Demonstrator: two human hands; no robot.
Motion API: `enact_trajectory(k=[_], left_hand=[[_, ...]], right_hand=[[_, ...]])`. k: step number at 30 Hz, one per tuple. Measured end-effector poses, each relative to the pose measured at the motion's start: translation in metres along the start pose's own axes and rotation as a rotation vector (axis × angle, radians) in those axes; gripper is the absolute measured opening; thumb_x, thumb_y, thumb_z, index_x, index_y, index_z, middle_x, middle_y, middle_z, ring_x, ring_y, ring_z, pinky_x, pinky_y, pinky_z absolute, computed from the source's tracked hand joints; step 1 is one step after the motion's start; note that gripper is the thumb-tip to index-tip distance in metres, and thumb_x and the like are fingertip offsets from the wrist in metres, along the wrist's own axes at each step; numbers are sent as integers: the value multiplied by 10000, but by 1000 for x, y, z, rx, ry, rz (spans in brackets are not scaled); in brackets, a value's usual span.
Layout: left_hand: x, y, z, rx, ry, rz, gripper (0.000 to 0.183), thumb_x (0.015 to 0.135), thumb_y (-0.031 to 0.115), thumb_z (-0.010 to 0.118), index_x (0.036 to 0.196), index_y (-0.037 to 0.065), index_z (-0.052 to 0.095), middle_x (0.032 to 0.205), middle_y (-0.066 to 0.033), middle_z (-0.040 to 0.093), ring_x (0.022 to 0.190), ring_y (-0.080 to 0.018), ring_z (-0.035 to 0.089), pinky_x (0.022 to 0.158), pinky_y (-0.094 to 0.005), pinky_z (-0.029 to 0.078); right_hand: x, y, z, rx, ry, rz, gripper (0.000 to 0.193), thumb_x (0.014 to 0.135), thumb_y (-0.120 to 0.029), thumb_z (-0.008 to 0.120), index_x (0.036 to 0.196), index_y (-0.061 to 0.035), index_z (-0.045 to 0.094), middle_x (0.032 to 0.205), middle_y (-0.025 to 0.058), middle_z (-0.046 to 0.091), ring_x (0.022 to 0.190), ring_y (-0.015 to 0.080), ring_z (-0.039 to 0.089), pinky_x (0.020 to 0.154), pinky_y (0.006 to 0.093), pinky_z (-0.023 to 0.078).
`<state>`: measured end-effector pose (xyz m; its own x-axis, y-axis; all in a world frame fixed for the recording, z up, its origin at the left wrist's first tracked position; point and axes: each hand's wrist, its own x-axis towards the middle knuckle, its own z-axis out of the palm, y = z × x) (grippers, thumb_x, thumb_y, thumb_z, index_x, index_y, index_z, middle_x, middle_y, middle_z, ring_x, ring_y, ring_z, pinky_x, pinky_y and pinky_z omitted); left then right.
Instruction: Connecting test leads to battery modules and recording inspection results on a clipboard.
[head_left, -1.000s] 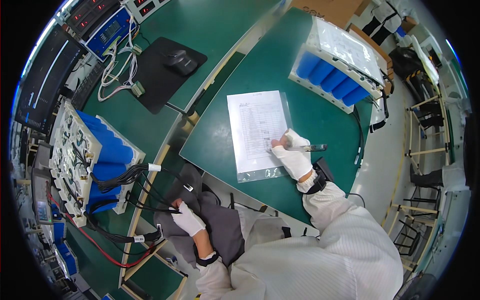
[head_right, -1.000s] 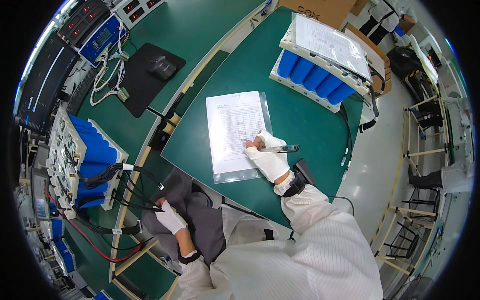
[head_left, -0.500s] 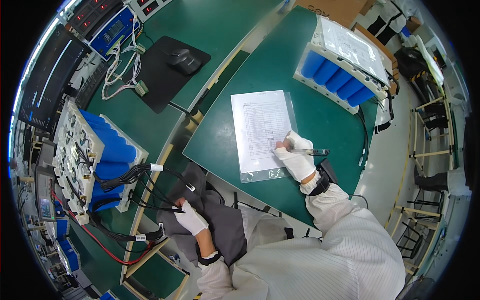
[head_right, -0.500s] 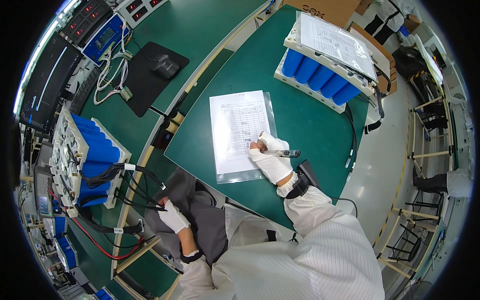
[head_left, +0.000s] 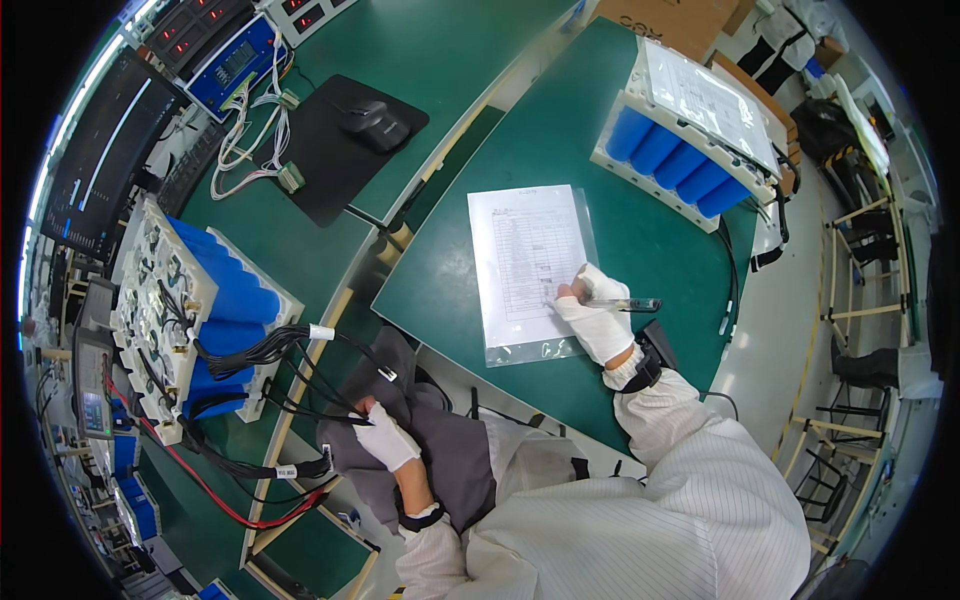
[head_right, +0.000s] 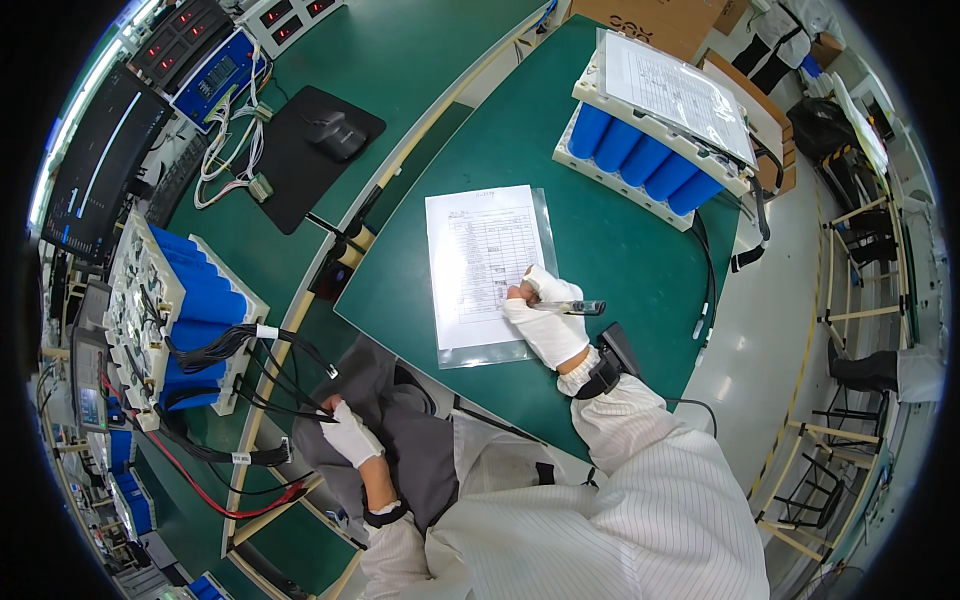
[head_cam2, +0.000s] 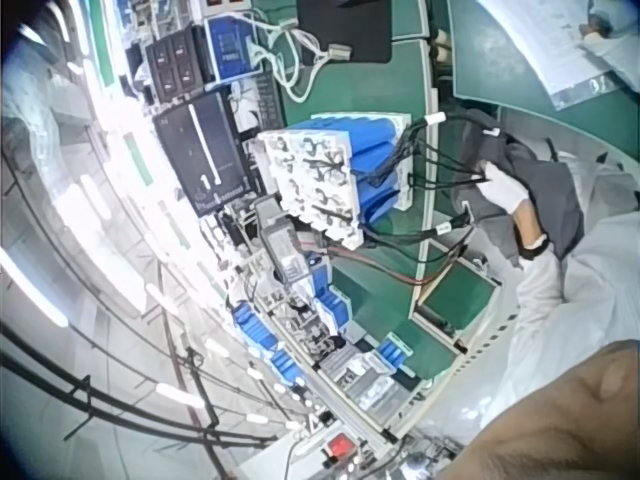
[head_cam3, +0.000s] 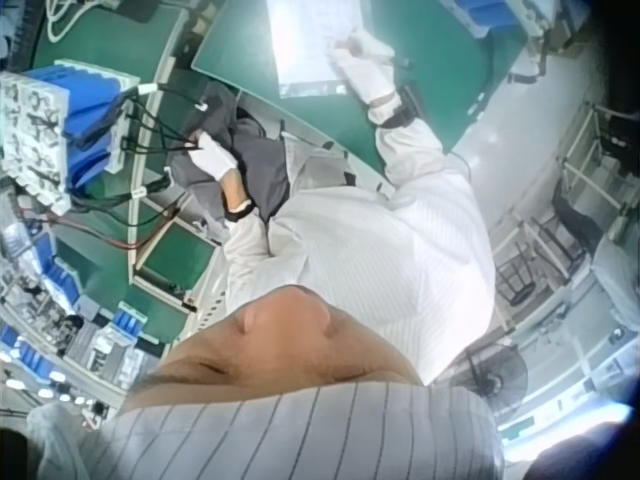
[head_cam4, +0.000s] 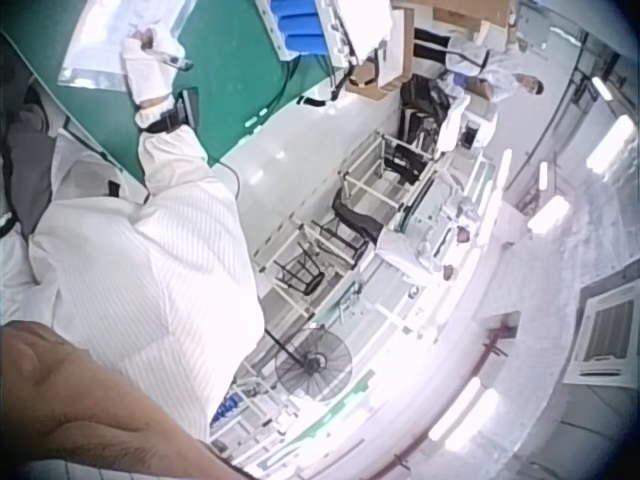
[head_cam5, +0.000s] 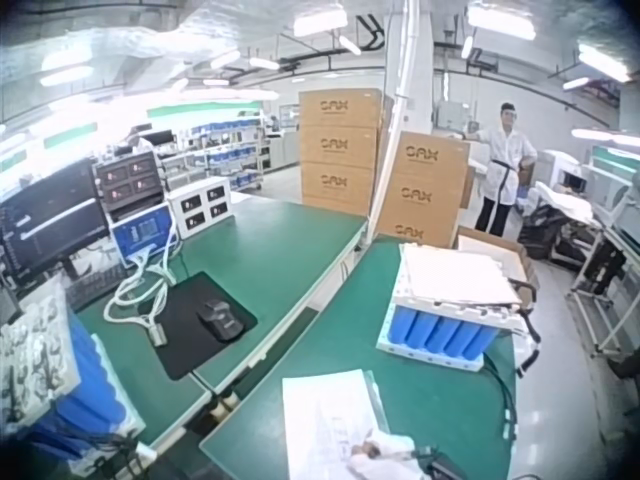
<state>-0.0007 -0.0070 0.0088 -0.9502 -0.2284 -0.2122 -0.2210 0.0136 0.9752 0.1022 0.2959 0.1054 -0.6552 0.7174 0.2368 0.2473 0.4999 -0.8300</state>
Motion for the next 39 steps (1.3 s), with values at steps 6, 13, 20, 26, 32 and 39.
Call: enact_trajectory(k=[6, 13, 20, 26, 32, 39], left_hand=[[3, -3, 1, -9, -20, 64, 81, 865, 73, 516, 927, 33, 550, 617, 69, 369, 449, -7, 309, 402, -176, 250], [6, -11, -3, 12, -6, 44, 67, 868, 68, 506, 874, 6, 534, 686, 35, 409, 575, -63, 346, 517, -242, 301], [-2, -6, -2, 380, -38, 87, 387, 941, 304, 517, 901, -81, 517, 764, -171, 589, 682, -266, 527, 666, -411, 437], [-76, 16, -21, 628, 168, 307, 792, 583, 214, 809, 1218, -21, 398, 1179, -245, 434, 1121, -408, 398, 975, -477, 329], [-121, 25, 5, 254, -288, 34, 458, 809, 271, 681, 1179, 70, 500, 1054, -169, 652, 886, -323, 655, 717, -403, 525], [-98, 66, 28, 429, -696, 94, 253, 857, 261, 602, 971, 36, 585, 884, -161, 648, 828, -316, 629, 710, -387, 495]], right_hand=[[0, 1, 0, -1, -7, -11, 255, 738, -108, 698, 656, -43, 466, 512, 65, 439, 441, 153, 423, 447, 284, 364], [0, 3, -2, 236, 100, 91, 222, 788, -43, 659, 693, -39, 459, 670, 27, 530, 583, 83, 467, 535, 248, 387], [50, 5, -24, -98, 105, -231, 246, 930, -134, 514, 1143, -21, 558, 1033, 163, 628, 982, 305, 604, 881, 338, 443], [87, 23, 11, -437, -53, -230, 525, 727, -64, 662, 1226, -46, 501, 1140, 179, 564, 1046, 346, 540, 914, 400, 399], [64, 6, 30, -309, -118, -427, 395, 635, -23, 690, 1008, -69, 568, 954, 154, 545, 902, 353, 520, 815, 415, 426], [42, -11, 42, -169, -274, -504, 226, 728, -16, 652, 940, -64, 589, 857, 128, 588, 808, 282, 561, 739, 366, 448]])
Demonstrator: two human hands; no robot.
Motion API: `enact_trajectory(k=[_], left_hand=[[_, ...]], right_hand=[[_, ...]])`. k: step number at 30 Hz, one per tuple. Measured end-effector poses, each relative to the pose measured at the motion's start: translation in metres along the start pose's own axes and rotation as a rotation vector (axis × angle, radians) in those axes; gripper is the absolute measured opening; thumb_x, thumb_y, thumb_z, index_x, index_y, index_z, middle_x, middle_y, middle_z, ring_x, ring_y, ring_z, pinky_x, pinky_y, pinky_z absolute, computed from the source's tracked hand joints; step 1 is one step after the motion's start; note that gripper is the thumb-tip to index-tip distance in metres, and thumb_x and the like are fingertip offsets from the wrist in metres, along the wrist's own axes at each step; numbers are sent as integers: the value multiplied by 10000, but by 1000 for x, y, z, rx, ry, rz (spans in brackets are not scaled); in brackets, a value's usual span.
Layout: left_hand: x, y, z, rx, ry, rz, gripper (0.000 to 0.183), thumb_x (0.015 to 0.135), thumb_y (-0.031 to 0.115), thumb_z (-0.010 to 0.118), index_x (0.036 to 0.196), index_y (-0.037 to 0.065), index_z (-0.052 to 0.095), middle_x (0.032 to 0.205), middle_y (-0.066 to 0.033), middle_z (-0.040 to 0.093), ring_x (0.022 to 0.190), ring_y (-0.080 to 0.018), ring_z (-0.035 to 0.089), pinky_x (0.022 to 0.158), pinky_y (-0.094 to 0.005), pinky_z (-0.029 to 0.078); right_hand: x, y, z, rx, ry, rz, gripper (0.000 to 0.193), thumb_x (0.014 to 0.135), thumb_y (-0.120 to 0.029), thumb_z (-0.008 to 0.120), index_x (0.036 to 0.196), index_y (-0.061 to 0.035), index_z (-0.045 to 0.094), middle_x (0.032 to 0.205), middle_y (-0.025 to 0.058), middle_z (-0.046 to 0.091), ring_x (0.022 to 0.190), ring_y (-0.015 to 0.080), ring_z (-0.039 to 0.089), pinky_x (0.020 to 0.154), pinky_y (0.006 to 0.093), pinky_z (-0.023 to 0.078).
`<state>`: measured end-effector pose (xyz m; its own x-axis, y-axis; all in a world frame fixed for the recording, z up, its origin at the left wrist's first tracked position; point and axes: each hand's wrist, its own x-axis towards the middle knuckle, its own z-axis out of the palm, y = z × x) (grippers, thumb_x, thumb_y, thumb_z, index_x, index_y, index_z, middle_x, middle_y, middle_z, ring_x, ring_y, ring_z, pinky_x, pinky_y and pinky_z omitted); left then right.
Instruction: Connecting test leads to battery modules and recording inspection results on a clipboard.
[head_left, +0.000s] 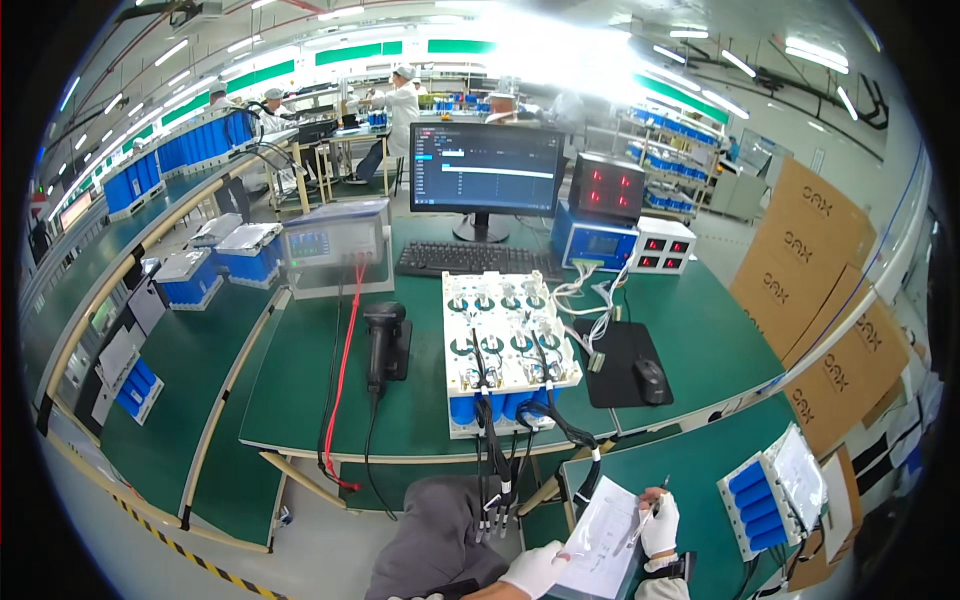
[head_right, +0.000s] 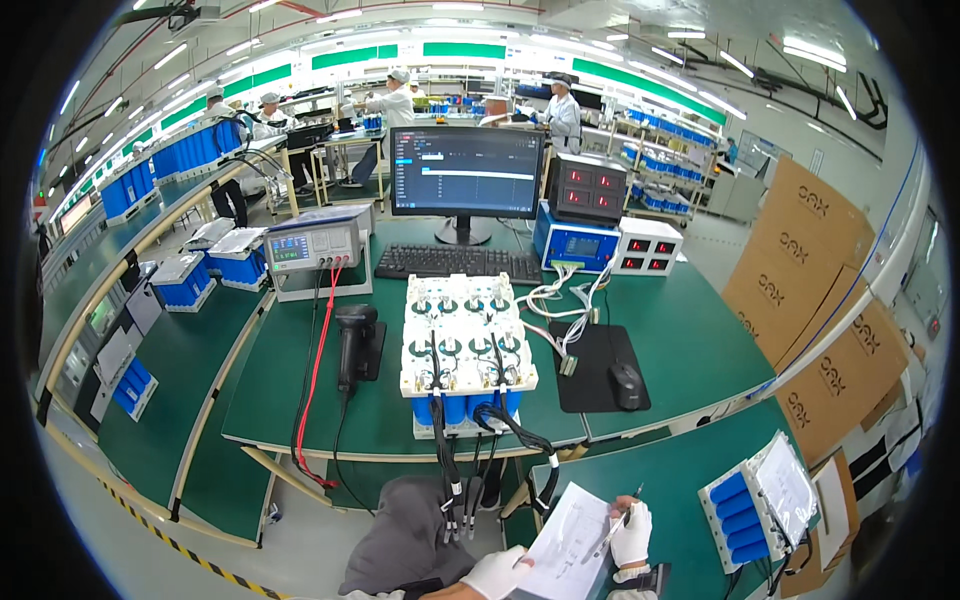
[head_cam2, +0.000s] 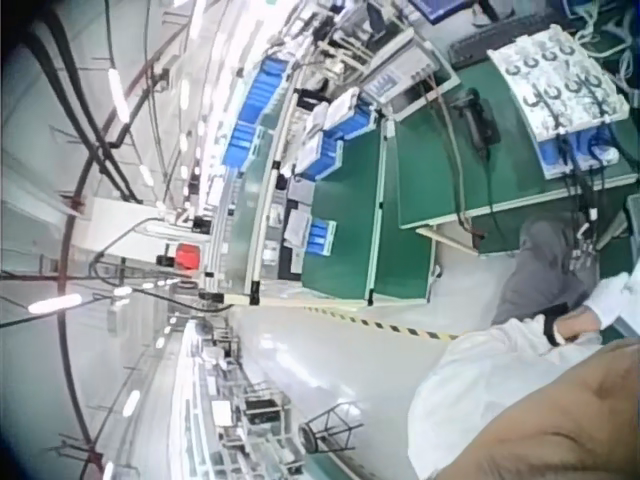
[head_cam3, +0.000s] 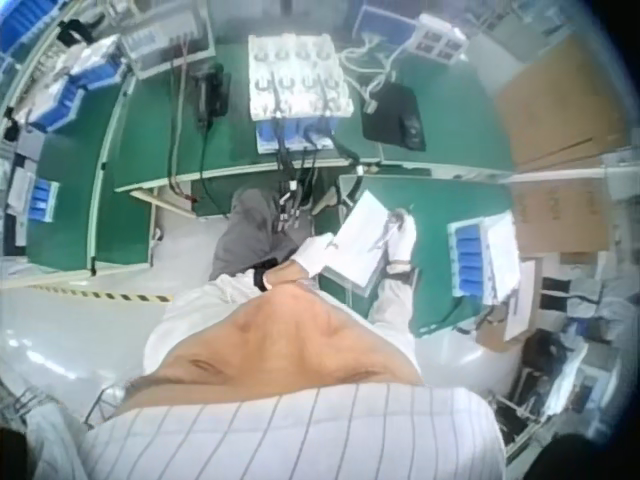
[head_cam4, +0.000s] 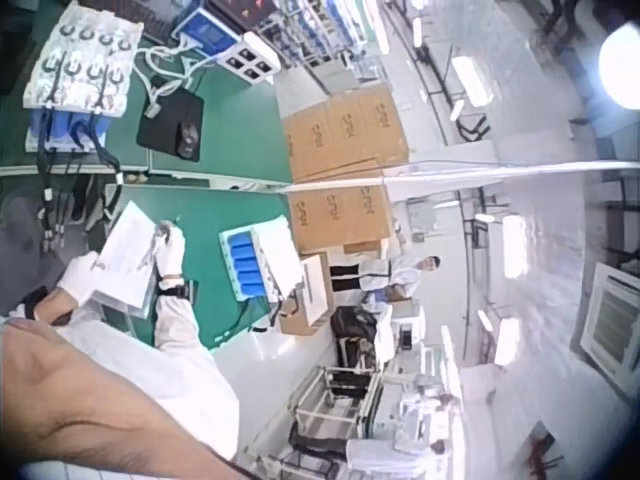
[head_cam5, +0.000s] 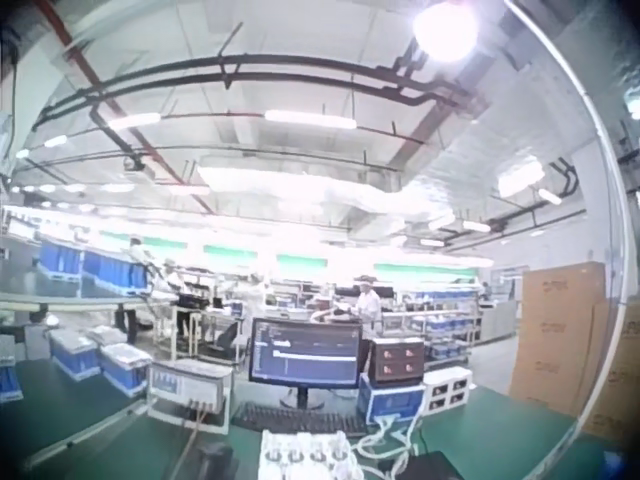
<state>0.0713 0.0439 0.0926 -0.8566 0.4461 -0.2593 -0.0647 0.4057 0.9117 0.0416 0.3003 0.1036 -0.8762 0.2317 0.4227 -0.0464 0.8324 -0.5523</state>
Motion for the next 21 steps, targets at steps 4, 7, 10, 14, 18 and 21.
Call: enact_trajectory(k=[4, 7, 10, 14, 18, 21], left_hand=[[-54, 61, -58, 267, 327, 530, 125, 793, 185, 579, 797, 61, 563, 721, -172, 581, 712, -372, 587, 623, -451, 461], [-86, 104, -131, 233, 347, 479, 191, 822, 192, 594, 932, 40, 628, 839, -174, 604, 776, -333, 585, 714, -435, 467], [-59, 146, -194, 105, 685, 499, 171, 809, 67, 586, 971, 12, 601, 771, -190, 620, 729, -345, 613, 683, -399, 474], [22, 178, -250, 110, 929, 422, 315, 855, 170, 562, 1114, -10, 557, 862, -203, 629, 805, -368, 607, 741, -416, 476], [64, 141, -254, 649, 1021, 144, 628, 842, 312, 595, 1359, 29, 380, 1286, -238, 414, 1129, -417, 434, 956, -470, 380], [84, 102, -259, 649, 975, 324, 539, 839, 282, 591, 1292, 24, 451, 1243, -202, 454, 1105, -379, 472, 908, -456, 419]], right_hand=[[13, -1, -5, 509, 196, 168, 231, 831, 88, 482, 1034, -11, 529, 917, 84, 580, 871, 168, 567, 817, 293, 449], [43, -10, -12, 550, 315, 72, 238, 860, 80, 439, 1062, -4, 532, 960, 81, 566, 903, 169, 560, 861, 308, 438], [100, -33, -1, 664, 266, 14, 220, 862, 52, 434, 1039, -5, 552, 953, 82, 577, 920, 190, 564, 868, 310, 436], [181, -68, 30, 97, 192, -125, 332, 785, 43, 489, 1081, -68, 591, 992, 143, 621, 927, 324, 583, 837, 366, 466], [215, -83, 64, -89, 389, -304, 470, 719, 51, 512, 1142, -135, 595, 1065, 189, 591, 943, 356, 569, 835, 414, 461], [193, -98, 88, -3, 513, -265, 400, 688, 22, 535, 1051, -115, 633, 1002, 213, 606, 892, 362, 581, 780, 437, 479]])
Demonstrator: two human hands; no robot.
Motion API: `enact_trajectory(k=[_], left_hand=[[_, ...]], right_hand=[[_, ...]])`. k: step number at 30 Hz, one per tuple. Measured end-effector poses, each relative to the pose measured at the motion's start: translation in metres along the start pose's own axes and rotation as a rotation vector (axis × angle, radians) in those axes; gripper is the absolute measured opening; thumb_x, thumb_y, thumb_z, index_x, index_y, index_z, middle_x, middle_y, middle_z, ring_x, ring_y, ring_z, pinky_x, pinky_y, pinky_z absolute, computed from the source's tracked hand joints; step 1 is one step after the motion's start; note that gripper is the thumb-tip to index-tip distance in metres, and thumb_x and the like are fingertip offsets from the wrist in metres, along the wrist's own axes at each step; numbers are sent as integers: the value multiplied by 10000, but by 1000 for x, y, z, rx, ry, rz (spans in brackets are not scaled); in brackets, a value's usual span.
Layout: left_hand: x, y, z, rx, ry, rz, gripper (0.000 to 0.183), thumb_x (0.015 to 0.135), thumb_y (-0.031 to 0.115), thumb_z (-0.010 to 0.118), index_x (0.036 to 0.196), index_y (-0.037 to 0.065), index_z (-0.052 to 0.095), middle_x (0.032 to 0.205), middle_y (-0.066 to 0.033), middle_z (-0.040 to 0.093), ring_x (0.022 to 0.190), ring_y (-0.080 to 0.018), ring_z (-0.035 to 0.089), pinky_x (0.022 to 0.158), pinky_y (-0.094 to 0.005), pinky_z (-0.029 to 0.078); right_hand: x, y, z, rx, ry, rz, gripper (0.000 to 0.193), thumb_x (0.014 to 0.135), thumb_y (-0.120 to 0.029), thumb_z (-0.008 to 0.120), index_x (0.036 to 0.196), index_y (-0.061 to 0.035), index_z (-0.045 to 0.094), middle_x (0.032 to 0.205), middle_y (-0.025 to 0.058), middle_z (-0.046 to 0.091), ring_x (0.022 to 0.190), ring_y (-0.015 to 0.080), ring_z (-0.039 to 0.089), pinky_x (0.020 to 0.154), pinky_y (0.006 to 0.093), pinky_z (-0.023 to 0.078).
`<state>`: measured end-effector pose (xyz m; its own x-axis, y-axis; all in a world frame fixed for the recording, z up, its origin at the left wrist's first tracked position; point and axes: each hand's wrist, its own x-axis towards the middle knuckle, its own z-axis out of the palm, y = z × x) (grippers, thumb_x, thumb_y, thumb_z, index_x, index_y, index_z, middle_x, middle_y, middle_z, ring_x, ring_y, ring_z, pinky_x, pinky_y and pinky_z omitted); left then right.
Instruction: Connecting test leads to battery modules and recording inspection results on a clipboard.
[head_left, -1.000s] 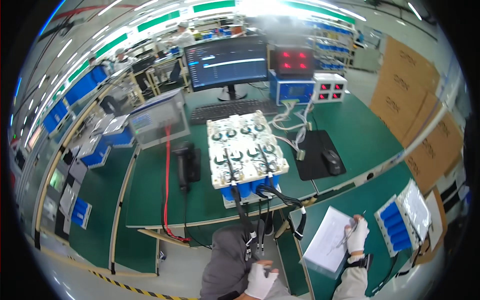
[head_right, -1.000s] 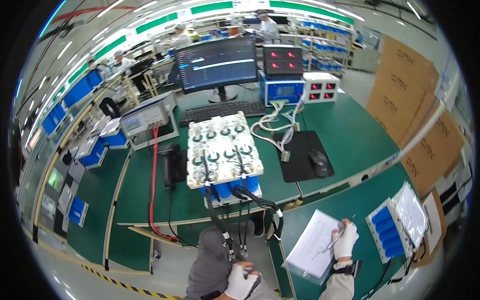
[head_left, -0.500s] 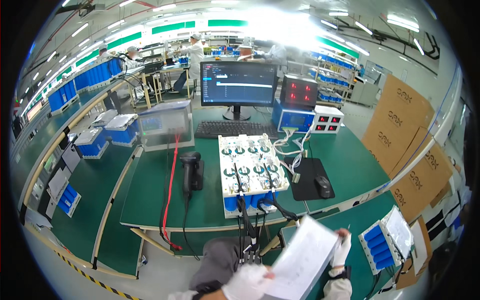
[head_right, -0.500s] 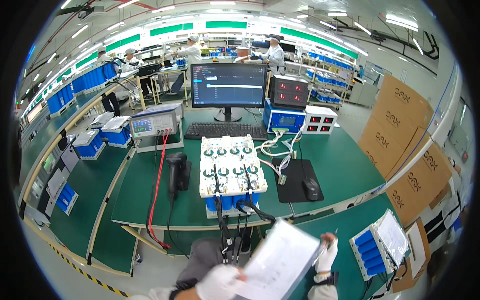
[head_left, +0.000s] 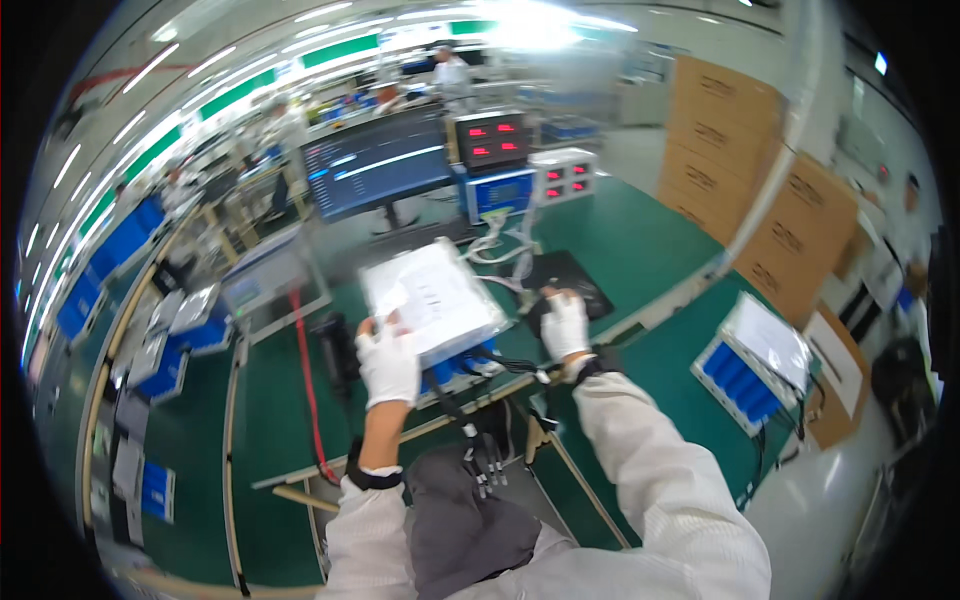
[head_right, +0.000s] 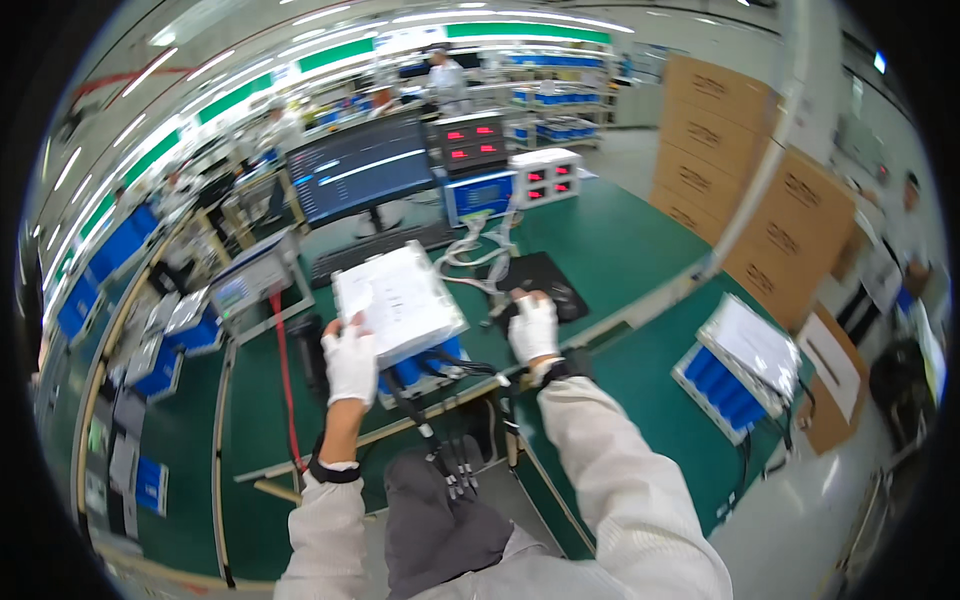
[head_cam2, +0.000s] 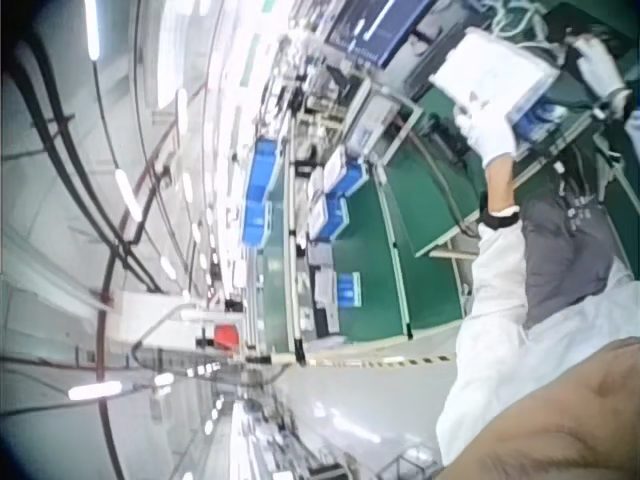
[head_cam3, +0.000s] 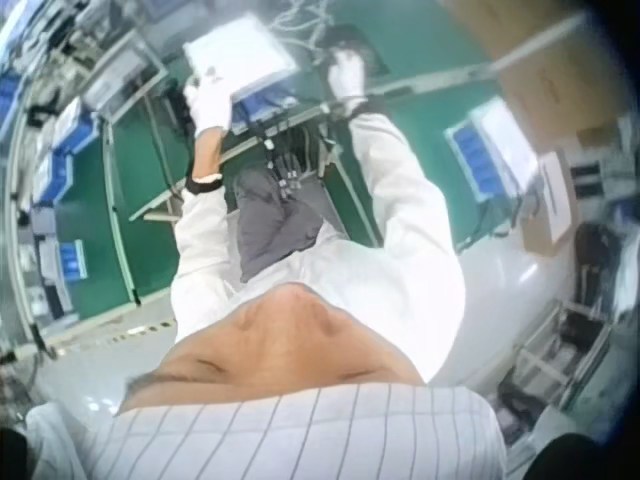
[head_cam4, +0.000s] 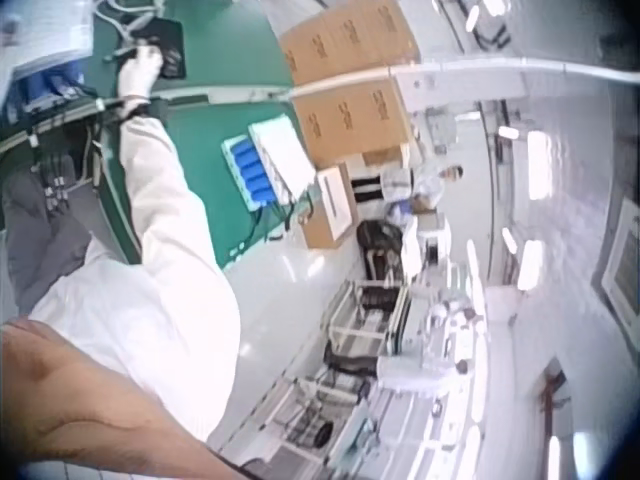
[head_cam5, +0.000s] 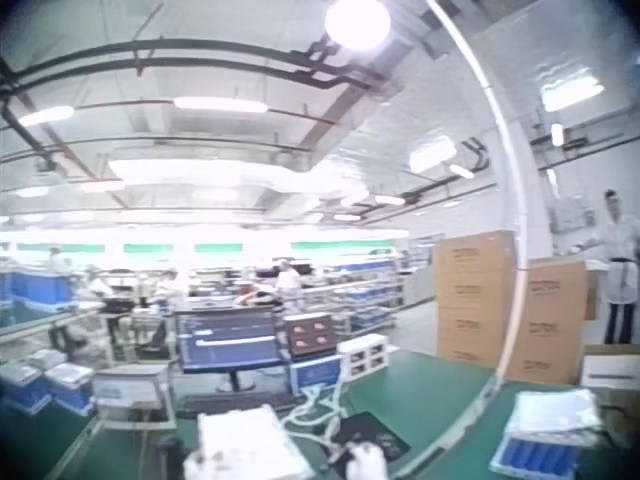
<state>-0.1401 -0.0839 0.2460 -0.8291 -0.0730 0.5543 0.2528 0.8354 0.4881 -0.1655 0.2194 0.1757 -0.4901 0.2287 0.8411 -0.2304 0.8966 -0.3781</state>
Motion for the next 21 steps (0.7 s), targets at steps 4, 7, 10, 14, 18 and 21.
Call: enact_trajectory(k=[4, 7, 10, 14, 18, 21], left_hand=[[17, -23, 19, -601, -176, -121, 455, 903, 216, 467, 1292, -20, 460, 1271, -218, 426, 1086, -306, 508, 921, -368, 424], [22, -20, 18, -602, -150, -208, 356, 887, 164, 443, 1177, -29, 522, 1142, -165, 504, 966, -235, 545, 822, -333, 457], [27, -12, -3, -570, -351, -130, 327, 854, 189, 472, 1080, -17, 587, 917, -170, 606, 875, -242, 590, 774, -352, 485], [36, 1, -39, 41, -484, -54, 569, 932, 458, 361, 1143, -29, 566, 1155, -311, 548, 1122, -464, 488, 967, -454, 391], [96, 8, -81, -264, -252, 24, 548, 942, 418, 392, 1244, -19, 527, 1197, -248, 576, 1163, -347, 525, 1001, -381, 381], [155, 9, -67, -270, -432, 111, 421, 908, 305, 497, 1198, 11, 576, 1213, -177, 587, 1132, -298, 545, 980, -357, 409]], right_hand=[[-17, -13, -2, -11, 1, 177, 120, 716, -61, 556, 772, -65, 662, 826, 159, 633, 859, 372, 585, 809, 453, 475], [-7, 0, -4, 114, -79, 304, 145, 727, -110, 575, 813, -80, 688, 864, 149, 648, 913, 336, 588, 854, 427, 468], [-2, 13, -10, 272, -240, 450, 241, 735, -161, 566, 911, -76, 708, 940, 136, 672, 900, 329, 623, 831, 396, 492], [2, -5, -32, 918, 33, 967, 193, 856, -84, 506, 948, -8, 657, 819, 67, 645, 721, 122, 585, 645, 235, 463], [15, -69, -94, 1200, 11, 768, 169, 915, -113, 446, 947, -17, 581, 710, 57, 592, 563, 119, 531, 513, 252, 417], [3, -128, -146, 1356, -722, 842, 410, 950, -297, 502, 1156, 57, 512, 931, 164, 656, 740, 191, 633, 639, 287, 488]])
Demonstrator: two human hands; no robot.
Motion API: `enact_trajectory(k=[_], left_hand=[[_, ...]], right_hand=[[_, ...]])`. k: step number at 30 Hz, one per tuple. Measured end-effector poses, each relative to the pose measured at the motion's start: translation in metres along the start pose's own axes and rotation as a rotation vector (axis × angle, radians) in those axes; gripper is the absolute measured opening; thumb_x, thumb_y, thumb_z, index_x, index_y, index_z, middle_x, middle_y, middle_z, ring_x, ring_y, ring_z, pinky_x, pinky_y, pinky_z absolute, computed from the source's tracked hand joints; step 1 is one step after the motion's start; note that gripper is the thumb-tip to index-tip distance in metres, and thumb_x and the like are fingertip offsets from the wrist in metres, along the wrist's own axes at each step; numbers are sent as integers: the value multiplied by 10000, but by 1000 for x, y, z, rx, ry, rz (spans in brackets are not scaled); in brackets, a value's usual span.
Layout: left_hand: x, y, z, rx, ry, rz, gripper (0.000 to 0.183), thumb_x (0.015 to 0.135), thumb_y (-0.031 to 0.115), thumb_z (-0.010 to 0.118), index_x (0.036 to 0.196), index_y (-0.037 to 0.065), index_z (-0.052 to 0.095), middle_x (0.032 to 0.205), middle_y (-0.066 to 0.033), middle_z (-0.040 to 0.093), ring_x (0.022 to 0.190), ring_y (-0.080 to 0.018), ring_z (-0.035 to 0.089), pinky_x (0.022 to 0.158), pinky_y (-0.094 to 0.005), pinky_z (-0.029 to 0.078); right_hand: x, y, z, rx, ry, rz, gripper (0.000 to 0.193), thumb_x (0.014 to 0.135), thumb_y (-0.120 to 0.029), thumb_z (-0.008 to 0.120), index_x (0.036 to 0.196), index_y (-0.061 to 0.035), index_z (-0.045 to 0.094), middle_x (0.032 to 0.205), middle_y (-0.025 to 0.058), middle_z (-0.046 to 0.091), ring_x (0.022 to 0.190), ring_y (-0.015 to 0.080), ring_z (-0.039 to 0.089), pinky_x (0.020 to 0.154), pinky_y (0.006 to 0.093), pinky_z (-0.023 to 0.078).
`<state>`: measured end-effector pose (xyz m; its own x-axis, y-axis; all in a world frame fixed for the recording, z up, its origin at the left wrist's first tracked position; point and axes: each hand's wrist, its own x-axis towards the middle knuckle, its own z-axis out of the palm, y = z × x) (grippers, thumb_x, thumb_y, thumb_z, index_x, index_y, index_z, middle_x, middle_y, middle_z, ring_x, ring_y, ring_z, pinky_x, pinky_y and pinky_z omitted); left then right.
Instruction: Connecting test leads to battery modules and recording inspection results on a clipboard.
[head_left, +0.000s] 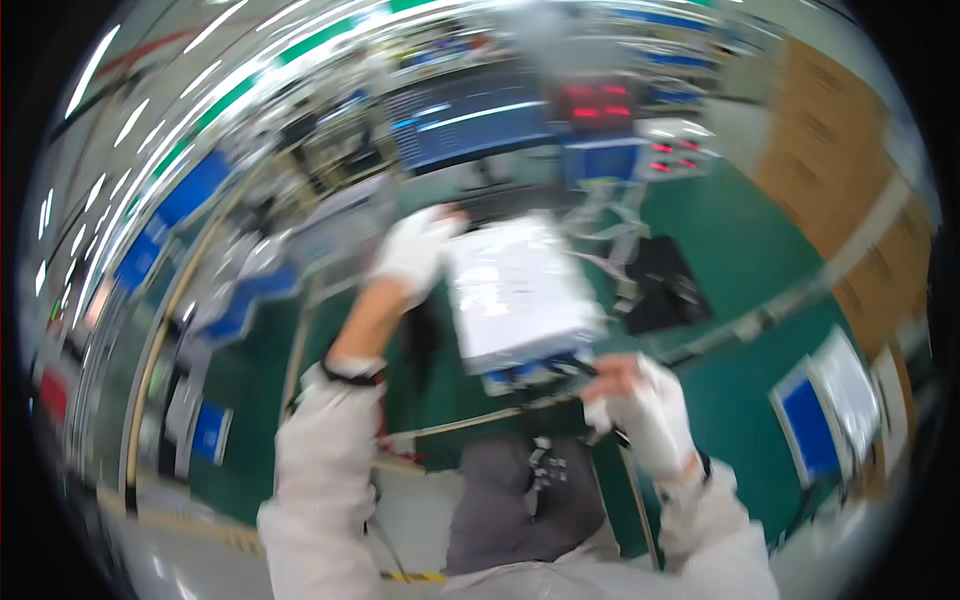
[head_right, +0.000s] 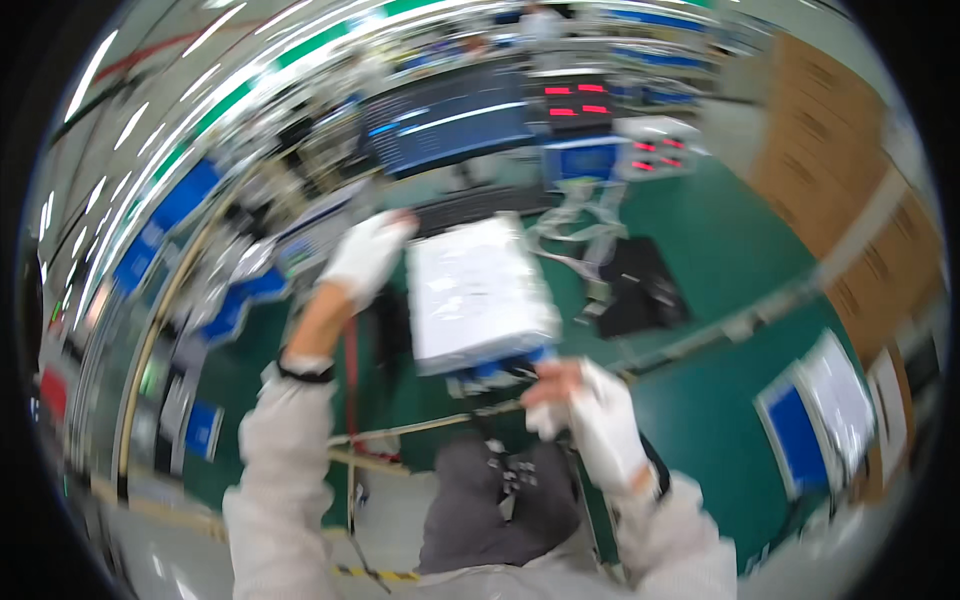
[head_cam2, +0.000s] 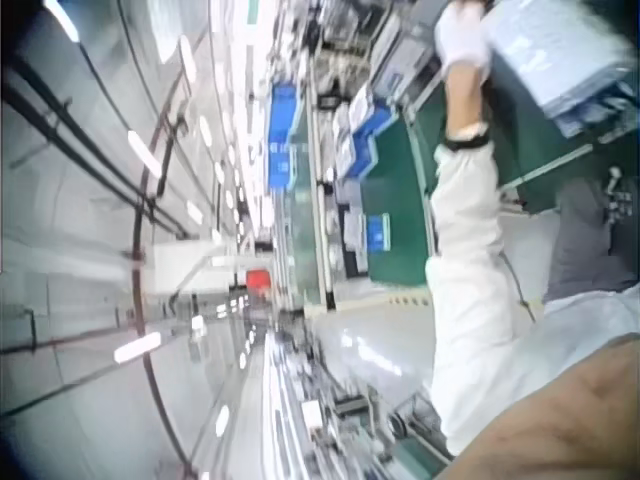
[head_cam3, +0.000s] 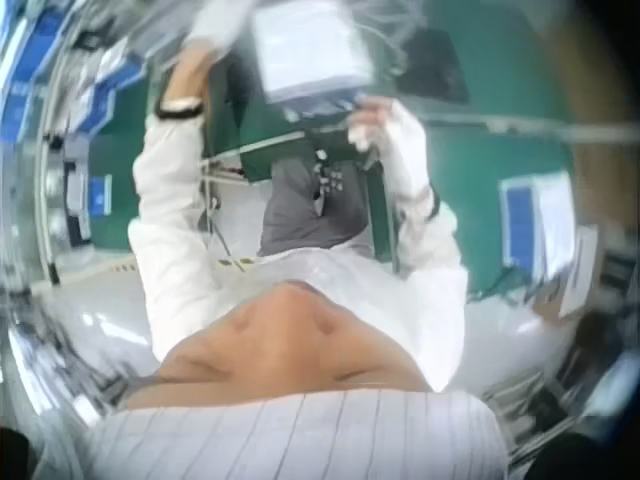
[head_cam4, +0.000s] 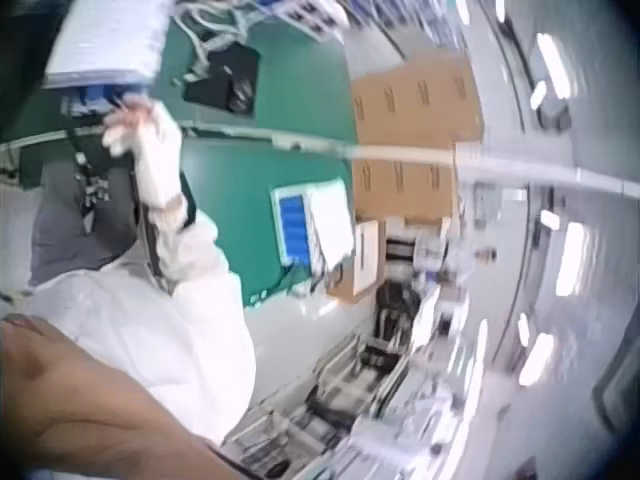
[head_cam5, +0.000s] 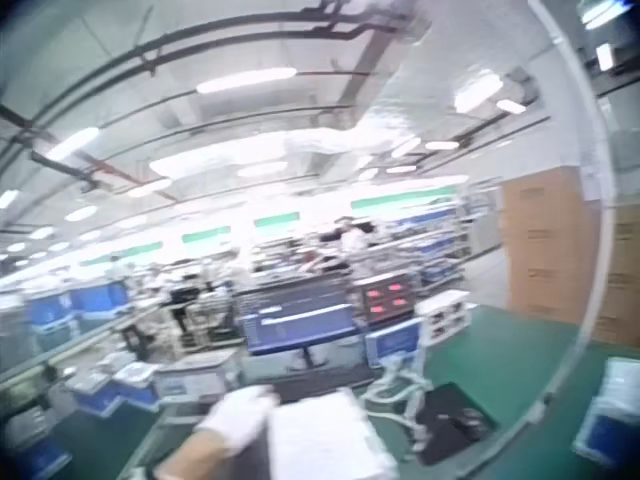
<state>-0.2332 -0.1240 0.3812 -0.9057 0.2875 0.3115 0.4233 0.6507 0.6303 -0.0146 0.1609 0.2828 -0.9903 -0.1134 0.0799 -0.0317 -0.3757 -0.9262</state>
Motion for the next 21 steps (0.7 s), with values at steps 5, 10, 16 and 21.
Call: enact_trajectory(k=[5, 10, 16, 21], left_hand=[[71, -7, 46, 474, -129, -326, 430, 883, 420, 477, 1066, 77, 661, 1150, -166, 620, 1060, -350, 586, 920, -460, 453], [91, -29, 71, 249, -309, -388, 530, 866, 508, 508, 1080, 51, 671, 1144, -168, 633, 1075, -357, 597, 898, -422, 466], [106, -15, 44, 30, -426, -564, 577, 834, 553, 514, 1085, 55, 660, 1106, -179, 646, 1043, -360, 616, 852, -436, 487], [87, 27, 25, 157, -439, -714, 676, 803, 597, 507, 1195, 55, 606, 1213, -197, 590, 1118, -375, 571, 917, -431, 459]], right_hand=[[37, 35, 57, 188, -75, 242, 602, 916, -475, 528, 1293, -15, 439, 1128, 123, 576, 898, 220, 576, 696, 321, 474], [77, 53, 46, 513, -89, 452, 290, 999, -316, 373, 1138, -105, 515, 1113, 25, 528, 1015, 204, 481, 829, 360, 395], [98, 45, 77, 287, 323, 485, 436, 938, -455, 491, 1203, -109, 474, 1068, 30, 571, 880, 193, 529, 699, 306, 400], [80, 4, 88, 343, 510, 358, 518, 937, -270, 527, 1357, -9, 373, 1217, 95, 549, 1061, 254, 551, 934, 383, 433]])
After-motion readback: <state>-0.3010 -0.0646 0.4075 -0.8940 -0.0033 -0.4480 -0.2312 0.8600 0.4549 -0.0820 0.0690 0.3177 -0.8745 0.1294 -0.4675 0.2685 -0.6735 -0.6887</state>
